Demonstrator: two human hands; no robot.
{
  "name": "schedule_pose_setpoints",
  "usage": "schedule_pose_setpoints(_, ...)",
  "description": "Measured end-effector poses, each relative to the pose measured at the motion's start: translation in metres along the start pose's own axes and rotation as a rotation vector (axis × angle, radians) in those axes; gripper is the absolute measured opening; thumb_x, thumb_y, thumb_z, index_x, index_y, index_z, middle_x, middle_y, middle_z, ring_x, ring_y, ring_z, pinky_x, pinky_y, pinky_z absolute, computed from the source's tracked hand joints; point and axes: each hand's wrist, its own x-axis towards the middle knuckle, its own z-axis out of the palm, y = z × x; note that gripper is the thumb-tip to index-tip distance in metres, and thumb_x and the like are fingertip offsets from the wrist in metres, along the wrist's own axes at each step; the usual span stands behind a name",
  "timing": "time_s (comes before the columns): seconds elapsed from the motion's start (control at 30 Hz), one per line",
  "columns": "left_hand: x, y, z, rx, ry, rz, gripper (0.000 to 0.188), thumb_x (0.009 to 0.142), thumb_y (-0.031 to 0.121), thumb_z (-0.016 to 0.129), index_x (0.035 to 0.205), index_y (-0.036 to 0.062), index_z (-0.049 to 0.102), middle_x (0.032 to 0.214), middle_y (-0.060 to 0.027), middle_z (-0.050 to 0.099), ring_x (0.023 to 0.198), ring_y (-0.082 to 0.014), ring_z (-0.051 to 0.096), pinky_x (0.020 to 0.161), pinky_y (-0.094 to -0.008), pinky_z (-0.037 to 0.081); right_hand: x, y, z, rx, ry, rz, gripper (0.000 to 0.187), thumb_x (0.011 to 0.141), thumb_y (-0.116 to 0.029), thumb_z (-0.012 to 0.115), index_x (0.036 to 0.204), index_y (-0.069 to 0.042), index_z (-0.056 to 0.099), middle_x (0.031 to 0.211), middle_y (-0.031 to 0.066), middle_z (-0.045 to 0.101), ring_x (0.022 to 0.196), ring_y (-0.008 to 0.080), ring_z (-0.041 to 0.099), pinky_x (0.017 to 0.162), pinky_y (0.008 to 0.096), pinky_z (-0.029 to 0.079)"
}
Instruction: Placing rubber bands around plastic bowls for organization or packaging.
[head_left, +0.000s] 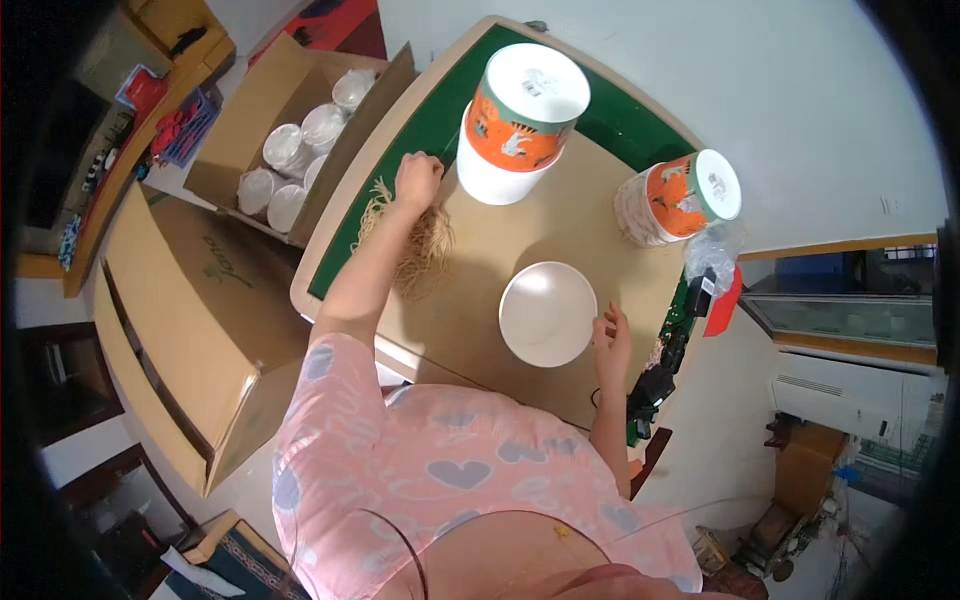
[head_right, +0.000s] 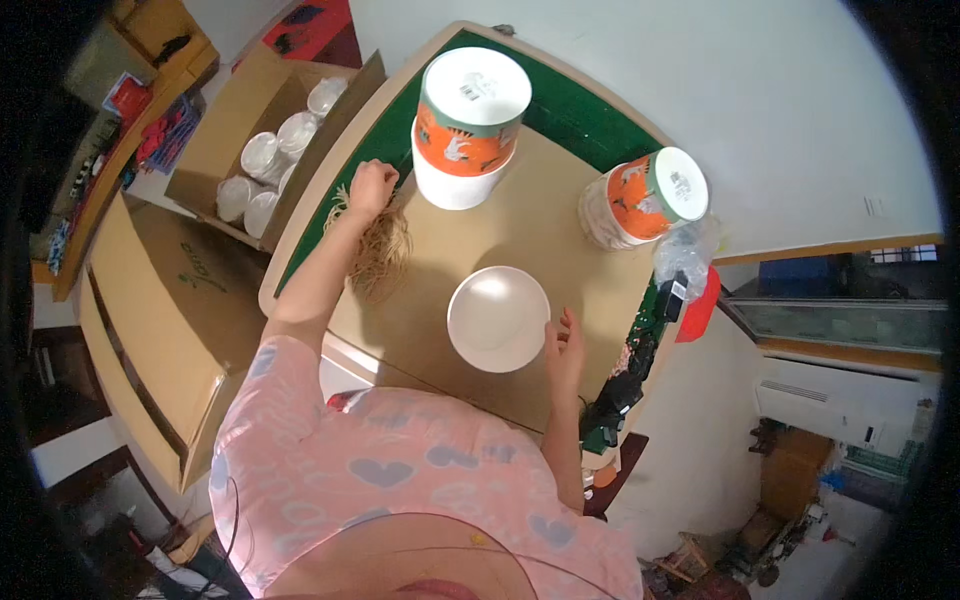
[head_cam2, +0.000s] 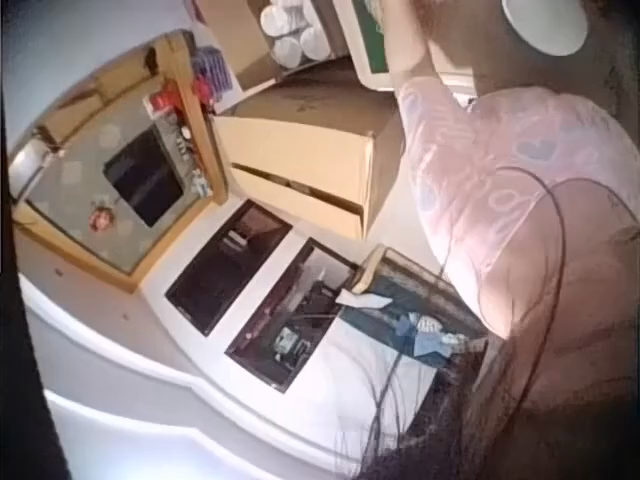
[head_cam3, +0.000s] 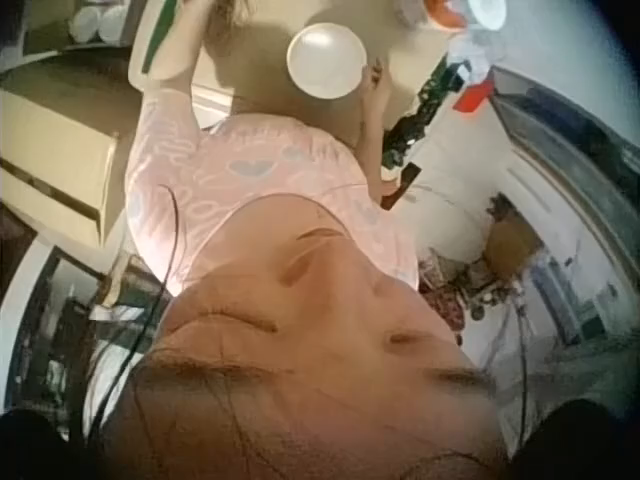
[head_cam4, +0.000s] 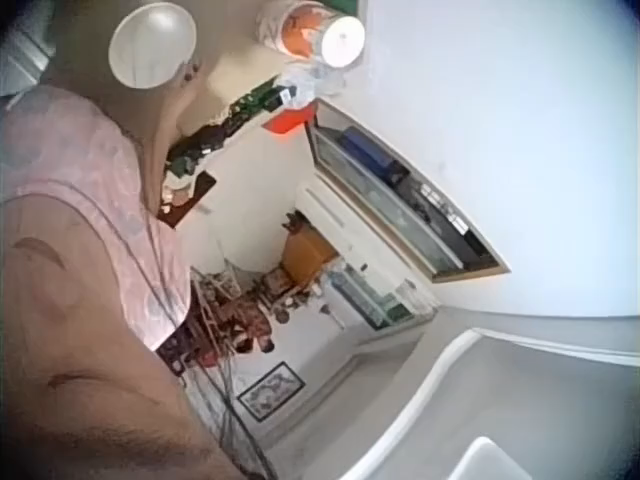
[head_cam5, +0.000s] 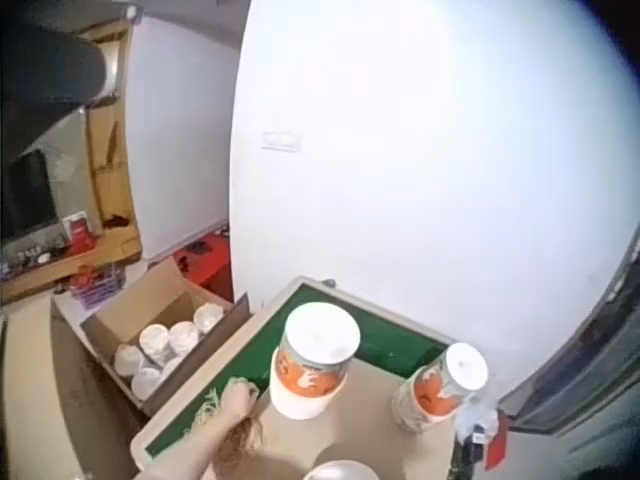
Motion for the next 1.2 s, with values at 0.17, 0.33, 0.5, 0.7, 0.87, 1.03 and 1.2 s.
schedule_pose_setpoints(0.17,0.015,0.005,0.02,0.569,-0.211,0.158,0.02,0.079,0.012,0.052,0.086,0.0062,0.069,0.101,-0.0096,0.061,0.102,-0.0275,0.052,0.084,-0.04,0.044,-0.005,-0.003,-0.021,0.061,0.13,-0.093,0.043,0.086,-0.008,0.056,0.128,-0.006,0.046,0.112,0.0118,0.056,0.09,0.0161,0.055,0.073,0.0279,0.047)
schedule_pose_setpoints(0.33,0.024,-0.004,0.01,0.358,-0.255,-0.016,0.018,0.078,0.012,0.055,0.087,0.0044,0.069,0.095,-0.0123,0.066,0.092,-0.0267,0.061,0.078,-0.0402,0.048,-0.01,-0.001,-0.035,0.081,0.172,-0.132,0.041,0.086,-0.007,0.056,0.127,-0.007,0.047,0.11,0.0106,0.056,0.085,0.0144,0.056,0.072,0.0263,0.047)
schedule_pose_setpoints(0.5,0.019,0.006,-0.079,-0.512,-0.199,0.003,0.006,0.076,0.007,0.068,0.076,0.0012,0.069,0.07,-0.004,0.066,0.069,-0.009,0.06,0.068,-0.0245,0.048,-0.021,-0.004,-0.046,0.056,0.18,-0.182,0.041,0.086,-0.007,0.056,0.126,-0.008,0.048,0.108,0.0083,0.057,0.084,0.0129,0.056,0.073,0.0252,0.046)
schedule_pose_setpoints(0.7,-0.028,0.122,-0.264,-0.783,0.392,0.27,0.012,0.081,0.013,0.065,0.09,0.0056,0.068,0.091,-0.0024,0.065,0.084,-0.0102,0.058,0.08,-0.0244,0.045,-0.024,-0.041,-0.045,0.088,0.276,-0.295,0.024,0.088,-0.005,0.056,0.112,-0.002,0.057,0.099,0.0044,0.06,0.087,0.0113,0.057,0.073,0.0219,0.045)
schedule_pose_setpoints(0.87,-0.087,0.142,-0.352,-0.84,0.766,0.666,0.012,0.085,0.006,0.06,0.09,-0.0034,0.065,0.088,-0.0088,0.064,0.08,-0.0138,0.058,0.074,-0.0238,0.045,-0.055,-0.113,-0.041,0.287,0.342,-0.511,0.016,0.09,-0.001,0.05,0.101,0.001,0.061,0.098,0.0069,0.062,0.091,0.012,0.057,0.079,0.0234,0.045)
schedule_pose_setpoints(1.03,-0.164,0.17,-0.236,-0.707,-0.167,0.661,0.007,0.075,0.001,0.067,0.081,0.0031,0.066,0.085,-0.0065,0.064,0.078,-0.0139,0.059,0.07,-0.0265,0.046,-0.093,-0.161,0.008,0.412,0.126,-0.651,0.016,0.086,0.004,0.051,0.099,0.001,0.06,0.107,0.01,0.058,0.099,0.017,0.056,0.088,0.0274,0.043)
schedule_pose_setpoints(1.2,-0.215,0.167,-0.151,-0.862,-0.277,0.291,0.008,0.076,0.001,0.068,0.083,0.0005,0.065,0.082,-0.0092,0.063,0.076,-0.0177,0.061,0.068,-0.0277,0.047,-0.088,-0.156,0.039,0.682,-0.172,-0.456,0.018,0.085,0.003,0.056,0.102,0.002,0.059,0.105,0.0095,0.058,0.098,0.0172,0.056,0.088,0.0272,0.045)
